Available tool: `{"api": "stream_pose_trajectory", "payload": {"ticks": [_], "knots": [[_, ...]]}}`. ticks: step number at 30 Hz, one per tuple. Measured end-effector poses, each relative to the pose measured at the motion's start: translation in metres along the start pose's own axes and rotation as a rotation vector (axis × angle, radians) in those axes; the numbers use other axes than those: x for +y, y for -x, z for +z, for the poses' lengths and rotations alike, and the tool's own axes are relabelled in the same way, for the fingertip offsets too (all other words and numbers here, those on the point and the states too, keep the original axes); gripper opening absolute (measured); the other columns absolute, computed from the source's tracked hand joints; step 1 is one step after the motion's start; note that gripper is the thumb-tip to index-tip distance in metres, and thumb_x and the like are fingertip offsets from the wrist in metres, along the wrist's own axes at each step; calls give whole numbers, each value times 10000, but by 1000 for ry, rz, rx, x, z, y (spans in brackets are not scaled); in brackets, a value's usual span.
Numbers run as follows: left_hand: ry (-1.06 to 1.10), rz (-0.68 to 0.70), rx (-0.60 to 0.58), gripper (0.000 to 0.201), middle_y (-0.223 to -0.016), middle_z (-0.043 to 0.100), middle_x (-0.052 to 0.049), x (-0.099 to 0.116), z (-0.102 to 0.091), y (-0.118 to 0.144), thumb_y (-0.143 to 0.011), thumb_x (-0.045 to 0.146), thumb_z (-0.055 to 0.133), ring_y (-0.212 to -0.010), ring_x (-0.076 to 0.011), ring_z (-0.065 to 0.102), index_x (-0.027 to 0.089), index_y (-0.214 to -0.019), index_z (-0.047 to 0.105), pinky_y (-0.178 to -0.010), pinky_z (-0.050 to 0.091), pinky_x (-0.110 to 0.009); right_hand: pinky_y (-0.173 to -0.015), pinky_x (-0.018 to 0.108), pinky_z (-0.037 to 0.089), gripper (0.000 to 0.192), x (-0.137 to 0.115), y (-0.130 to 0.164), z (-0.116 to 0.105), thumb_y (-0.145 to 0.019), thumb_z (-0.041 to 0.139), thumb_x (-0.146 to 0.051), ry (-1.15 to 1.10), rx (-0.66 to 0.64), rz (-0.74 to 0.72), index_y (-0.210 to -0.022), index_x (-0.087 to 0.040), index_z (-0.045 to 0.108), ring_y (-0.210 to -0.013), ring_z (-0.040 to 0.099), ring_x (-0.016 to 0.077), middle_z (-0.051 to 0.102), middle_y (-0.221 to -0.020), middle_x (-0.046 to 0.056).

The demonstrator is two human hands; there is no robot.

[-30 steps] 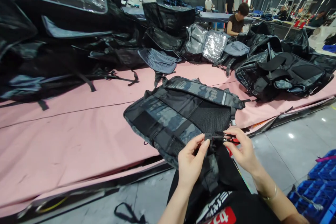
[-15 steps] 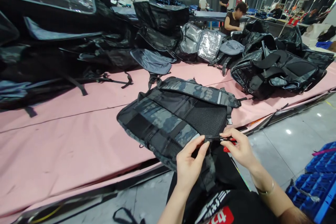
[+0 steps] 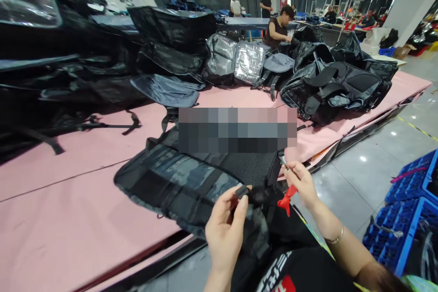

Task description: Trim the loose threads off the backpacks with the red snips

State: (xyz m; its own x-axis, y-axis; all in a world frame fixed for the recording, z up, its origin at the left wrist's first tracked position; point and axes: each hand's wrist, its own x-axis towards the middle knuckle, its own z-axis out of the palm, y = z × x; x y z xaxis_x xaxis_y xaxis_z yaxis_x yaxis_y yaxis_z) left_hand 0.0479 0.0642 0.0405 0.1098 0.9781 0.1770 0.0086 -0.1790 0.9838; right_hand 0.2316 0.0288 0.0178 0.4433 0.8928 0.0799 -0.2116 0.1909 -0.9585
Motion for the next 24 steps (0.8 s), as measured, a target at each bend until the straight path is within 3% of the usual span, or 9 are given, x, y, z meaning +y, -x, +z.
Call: {"api": "stream_pose_trajectory", "payload": {"ticks": [3, 5, 9, 11, 14, 17, 20, 24], "knots": [[90, -7, -8, 267, -935, 673, -37, 1, -3, 0, -764, 333, 625, -900, -146, 624, 209, -987, 550, -820, 484, -224, -394, 173, 190, 422, 24, -2, -15, -702, 709, -411, -236, 50, 237, -1012, -160, 570, -429, 248, 32, 366, -576, -83], [101, 10, -26, 267, -915, 656, -32, 2, -4, 0, -773, 330, 613, -872, -142, 615, 211, -998, 532, -798, 487, -229, -379, 171, 119, 458, 40, 3, -21, -670, 746, -411, -341, 1, 422, -995, -138, 573, -415, 172, 28, 260, -518, -112], [-3, 87, -69, 279, -893, 603, -32, 3, -3, -2, -797, 334, 571, -821, -144, 583, 204, -1040, 524, -752, 486, -248, -371, 173, 116, 399, 60, 21, -16, -669, 729, -477, -519, -250, 785, -750, -131, 548, -392, 131, 28, 215, -447, -126], [-123, 128, -116, 276, -878, 596, -40, 5, -3, -2, -810, 339, 546, -820, -154, 581, 194, -1044, 531, -751, 480, -261, -367, 177, 127, 422, 60, 24, -9, -649, 740, -483, -580, -278, 840, -639, -152, 480, -380, 128, 26, 215, -424, -126], [-385, 239, -218, 337, -848, 608, -39, 9, -3, -4, -796, 361, 561, -743, -151, 586, 188, -1084, 539, -761, 479, -287, -377, 163, 138, 443, 51, 19, 2, -597, 792, -430, -654, -144, 747, -640, -166, 438, -386, 133, 20, 214, -429, -131], [-632, 438, -305, 466, -957, 644, -66, 12, 0, -9, -764, 405, 594, -729, -166, 610, 205, -1177, 511, -745, 494, -298, -386, 157, 141, 438, 35, 11, 12, -565, 818, -395, -613, -17, 537, -730, -170, 480, -388, 161, 15, 246, -444, -133], [-778, 649, -346, 471, -1079, 651, -93, 11, 4, -18, -781, 435, 561, -893, -219, 637, 206, -1190, 518, -708, 513, -286, -394, 165, 160, 431, 21, 11, 25, -576, 809, -409, -483, -6, 343, -715, -158, 487, -395, 210, 12, 298, -469, -116], [-749, 748, -370, 318, -982, 699, -30, 6, 4, -25, -816, 416, 517, -815, -176, 666, 244, -1075, 586, -660, 520, -232, -384, 170, 170, 449, 10, 16, 39, -604, 752, -519, -243, -42, 236, -736, -144, 545, -418, 254, 25, 398, -528, -73]]}}
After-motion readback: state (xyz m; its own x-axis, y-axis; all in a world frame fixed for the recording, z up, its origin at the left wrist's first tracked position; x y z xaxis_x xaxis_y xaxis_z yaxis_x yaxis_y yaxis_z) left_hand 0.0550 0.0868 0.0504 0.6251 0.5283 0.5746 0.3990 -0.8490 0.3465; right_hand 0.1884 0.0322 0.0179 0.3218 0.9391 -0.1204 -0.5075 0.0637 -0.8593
